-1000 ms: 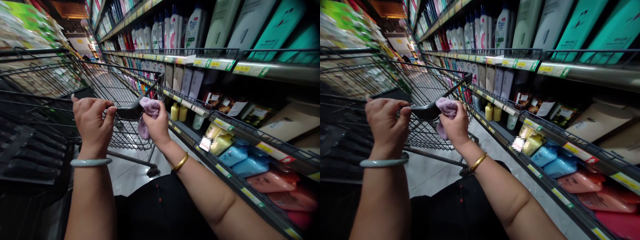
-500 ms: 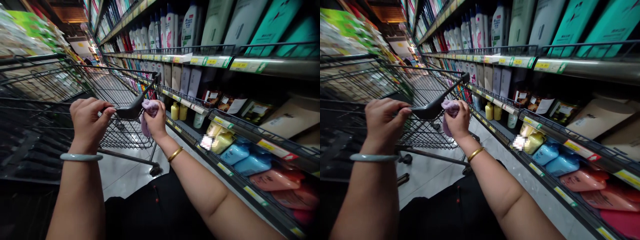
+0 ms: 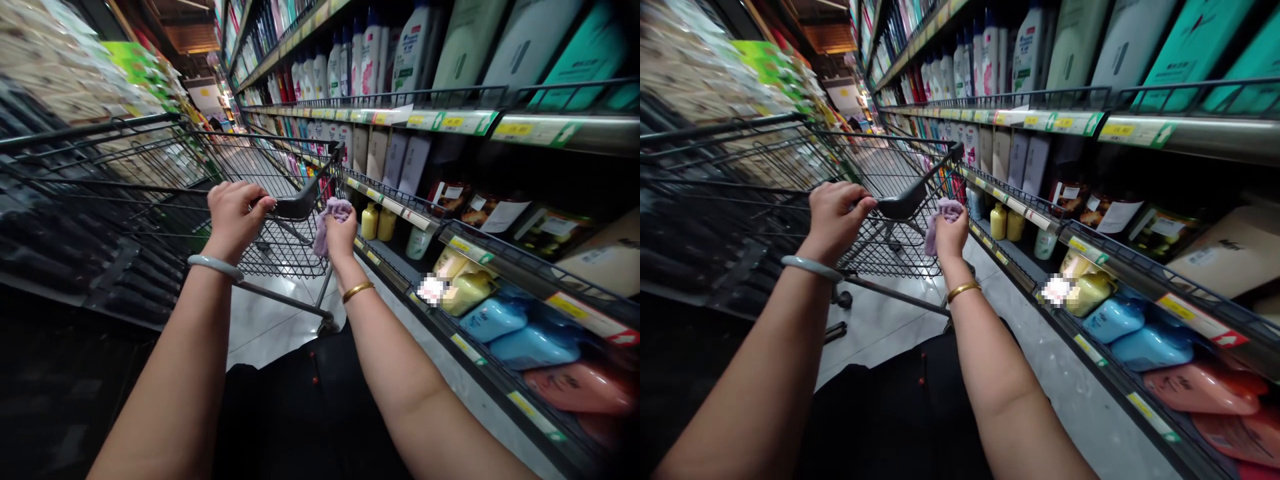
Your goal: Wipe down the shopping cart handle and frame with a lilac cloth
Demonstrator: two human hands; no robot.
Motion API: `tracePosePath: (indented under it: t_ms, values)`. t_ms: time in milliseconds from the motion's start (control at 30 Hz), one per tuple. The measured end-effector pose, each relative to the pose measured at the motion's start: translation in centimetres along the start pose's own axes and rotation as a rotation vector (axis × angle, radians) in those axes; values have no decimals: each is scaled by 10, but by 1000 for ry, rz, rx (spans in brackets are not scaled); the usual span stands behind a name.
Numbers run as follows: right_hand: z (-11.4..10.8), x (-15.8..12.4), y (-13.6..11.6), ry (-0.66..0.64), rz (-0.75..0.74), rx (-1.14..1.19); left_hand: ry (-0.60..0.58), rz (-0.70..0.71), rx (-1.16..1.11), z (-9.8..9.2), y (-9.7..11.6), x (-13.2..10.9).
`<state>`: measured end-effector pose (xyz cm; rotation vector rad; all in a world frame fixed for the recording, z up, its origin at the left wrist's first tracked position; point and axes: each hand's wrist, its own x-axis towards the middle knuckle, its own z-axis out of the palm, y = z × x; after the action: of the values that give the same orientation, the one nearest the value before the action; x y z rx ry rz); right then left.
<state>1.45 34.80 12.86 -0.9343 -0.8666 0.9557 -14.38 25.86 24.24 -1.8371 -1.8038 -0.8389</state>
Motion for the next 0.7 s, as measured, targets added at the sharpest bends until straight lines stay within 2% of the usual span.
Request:
tracePosePath:
  t_ms: [67,167,233,267,367,433,500,600,633,700]
  values:
    - [3,-1,-6,-11,-21,30,-35,8,16,-1,3,3]
    - [5,-6,-18,-108,-249,78,-67,19,33,-1,7,7]
    - [3,-4,-16,-137,-313,69,-77,13,46,-2,10,9]
    - [1,0,-10,-123,-277,58,-81,10,51,-2,11,9]
    - [-5,14,9,-39,-28,4,-99,16,60,-3,15,11]
    - [-6,18,13,-12,58,-3,-115,24,74,-2,18,13]
    - [-3,16,6,-49,-5,53,-131,27,93,-1,20,15]
    - [1,11,-7,-130,-205,101,-130,34,112,2,23,18]
    - [1,11,-8,-134,-231,85,-126,37,119,2,25,19]
    - [-4,16,-3,-103,-158,24,-129,43,138,4,28,21]
